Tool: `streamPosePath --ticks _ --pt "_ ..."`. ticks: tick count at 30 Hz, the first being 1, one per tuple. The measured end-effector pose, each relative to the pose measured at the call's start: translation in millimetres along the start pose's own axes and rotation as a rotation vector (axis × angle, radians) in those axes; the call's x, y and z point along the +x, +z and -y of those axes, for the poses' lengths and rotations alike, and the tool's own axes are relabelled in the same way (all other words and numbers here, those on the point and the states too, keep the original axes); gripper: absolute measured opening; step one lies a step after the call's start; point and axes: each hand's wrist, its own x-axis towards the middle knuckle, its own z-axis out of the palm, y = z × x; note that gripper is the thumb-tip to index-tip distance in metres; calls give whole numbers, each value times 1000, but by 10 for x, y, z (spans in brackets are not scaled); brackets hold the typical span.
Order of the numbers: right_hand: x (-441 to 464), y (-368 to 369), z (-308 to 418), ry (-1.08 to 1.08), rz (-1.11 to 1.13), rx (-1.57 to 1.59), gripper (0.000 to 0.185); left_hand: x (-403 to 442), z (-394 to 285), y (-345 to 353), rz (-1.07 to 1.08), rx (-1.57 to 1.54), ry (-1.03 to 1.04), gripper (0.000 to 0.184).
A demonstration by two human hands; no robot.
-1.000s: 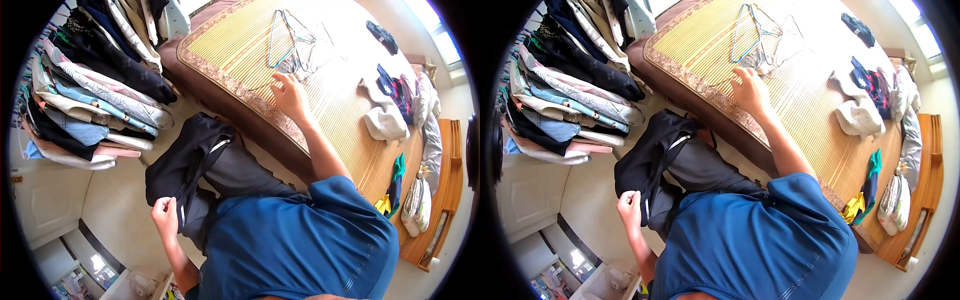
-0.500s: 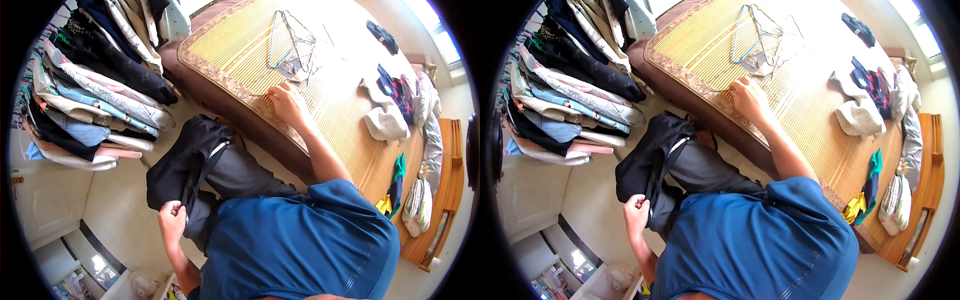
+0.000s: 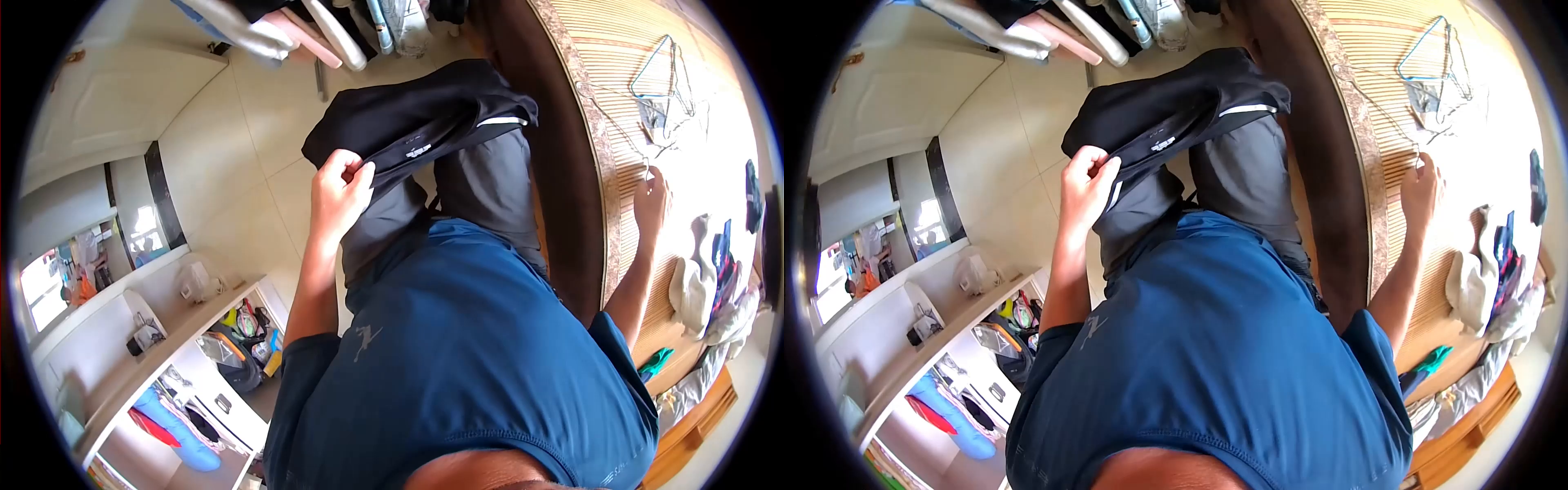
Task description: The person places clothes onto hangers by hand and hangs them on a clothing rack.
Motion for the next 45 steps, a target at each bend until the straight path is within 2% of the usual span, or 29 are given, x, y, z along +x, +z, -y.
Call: streamPosePath --ticks 3,5,9,10,11,13,14,15,17,19,20,21,23,27,31,36,39,41,45 --pt "27 -67 -30 -2 23 -38 33 -2 35 48 -67 26 76 15" --pt "-39 -245 126 -66 -82 -98 31 -13 30 61 -77 -15 36 18" --pt "-75 -651 223 25 -291 -104 35 -7 3 67 -89 -97 19 18" --pt "-53 -789 197 21 -318 -51 36 -6 -21 68 -81 -145 -2 18" --pt "-29 -902 211 -71 -450 10 36 -6 -34 71 -73 -193 -23 17" --pt "-65 -1208 433 39 -507 303 37 12 -29 71 -71 -198 -14 16" --pt "-76 -1361 529 25 -522 452 28 17 -15 73 -63 -205 -8 14" --pt "-110 -1527 720 53 -501 646 26 11 -6 77 -58 -213 0 13" --pt "-37 -1685 855 -184 -466 968 23 1 2 79 -58 -244 -3 12" --pt "-79 -1800 1175 -270 -400 1149 23 -13 4 96 -60 -273 -9 11" --pt "-73 -1836 1298 -352 -275 1250 25 -31 2 121 -65 -265 16 10" --pt "-74 -1858 1475 -527 -77 1411 24 -58 11 140 -70 -256 37 10" --pt "-142 -1787 1882 -585 115 1489 23 -87 68 171 -90 -235 27 10" --pt "-164 -1612 2560 -953 405 1335 21 -175 89 215 -107 -220 81 11" --pt "-109 -1601 2829 -1079 513 1137 21 -239 75 211 -144 -216 101 11" --pt "-98 -1691 2949 -1086 610 1043 22 -234 118 211 -179 -298 115 10" --pt "-98 -1700 2993 -1186 522 939 22 -223 154 213 -193 -331 121 9" --pt "-96 -1679 3015 -1132 536 1077 22 -239 155 201 -201 -348 122 8" --pt "-108 -1539 2983 -1085 599 1127 23 -242 127 182 -197 -361 120 7"
